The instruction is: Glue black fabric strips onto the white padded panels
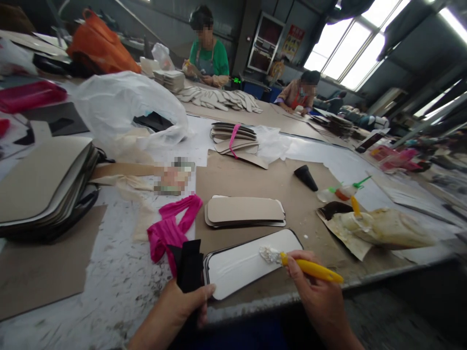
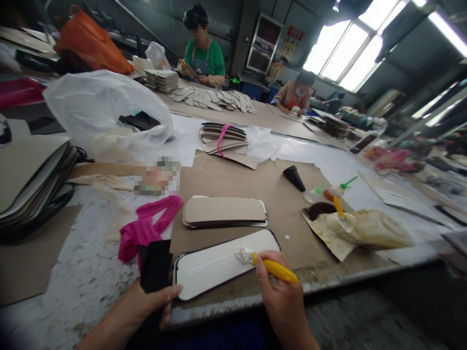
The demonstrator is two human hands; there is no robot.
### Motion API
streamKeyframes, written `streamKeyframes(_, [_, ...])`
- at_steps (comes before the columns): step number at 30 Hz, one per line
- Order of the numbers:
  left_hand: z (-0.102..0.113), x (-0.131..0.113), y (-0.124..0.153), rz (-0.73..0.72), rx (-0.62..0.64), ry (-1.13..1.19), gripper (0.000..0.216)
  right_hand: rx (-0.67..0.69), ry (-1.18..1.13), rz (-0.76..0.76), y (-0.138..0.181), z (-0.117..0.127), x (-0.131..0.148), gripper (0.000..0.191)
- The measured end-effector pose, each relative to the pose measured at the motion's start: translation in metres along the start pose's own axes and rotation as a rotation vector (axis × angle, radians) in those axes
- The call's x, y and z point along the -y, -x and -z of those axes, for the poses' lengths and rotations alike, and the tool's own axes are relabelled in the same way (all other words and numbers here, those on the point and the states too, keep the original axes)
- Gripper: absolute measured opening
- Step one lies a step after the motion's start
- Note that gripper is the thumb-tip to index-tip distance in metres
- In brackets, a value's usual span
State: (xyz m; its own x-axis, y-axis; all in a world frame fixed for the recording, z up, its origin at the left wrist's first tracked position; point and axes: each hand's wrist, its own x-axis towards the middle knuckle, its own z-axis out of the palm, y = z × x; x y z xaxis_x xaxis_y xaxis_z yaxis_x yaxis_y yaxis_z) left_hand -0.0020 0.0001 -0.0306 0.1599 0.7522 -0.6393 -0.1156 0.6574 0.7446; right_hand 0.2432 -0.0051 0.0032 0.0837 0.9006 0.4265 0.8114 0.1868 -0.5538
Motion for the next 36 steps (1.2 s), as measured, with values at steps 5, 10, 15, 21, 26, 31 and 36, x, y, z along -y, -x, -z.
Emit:
streamKeyframes(5, [-0.001, 0.007, -0.006, 0.004, -0.032, 0.018, 0.033, -0.067, 0.121, 0.13, -0.006, 0.008, -0.018, 0.01])
streamKeyframes(10, [-0.001, 0.009, -0.006, -0.006, -0.059, 0.001, 0.037, -0.099, 0.163, 0.203, -0.011, 0.015, -0.023, 0.008])
streamKeyframes(15, [-0.003, 0.007, -0.004, -0.004, -0.083, -0.033, 0.037, -0.083, 0.204, 0.235, -0.015, 0.032, -0.028, 0.011])
streamKeyframes(21, [-0.001, 0.011, -0.008, -0.006, -0.061, -0.051, 0.042, 0.004, 0.271, 0.361, 0.001, 0.024, -0.024, 0.019])
streamKeyframes(26, [0.001, 0.015, -0.01, 0.016, -0.062, -0.088, 0.043, 0.099, 0.174, 0.394, 0.013, 0.014, -0.013, 0.025])
streamKeyframes(31, [0.0, 0.015, -0.008, -0.01, -0.095, -0.033, 0.04, -0.012, 0.211, 0.364, 0.007, 0.019, -0.02, 0.022])
streamKeyframes(36, [-0.003, 0.011, -0.005, -0.018, -0.088, -0.042, 0.038, 0.061, -0.014, 0.38, 0.026, -0.016, 0.014, 0.028])
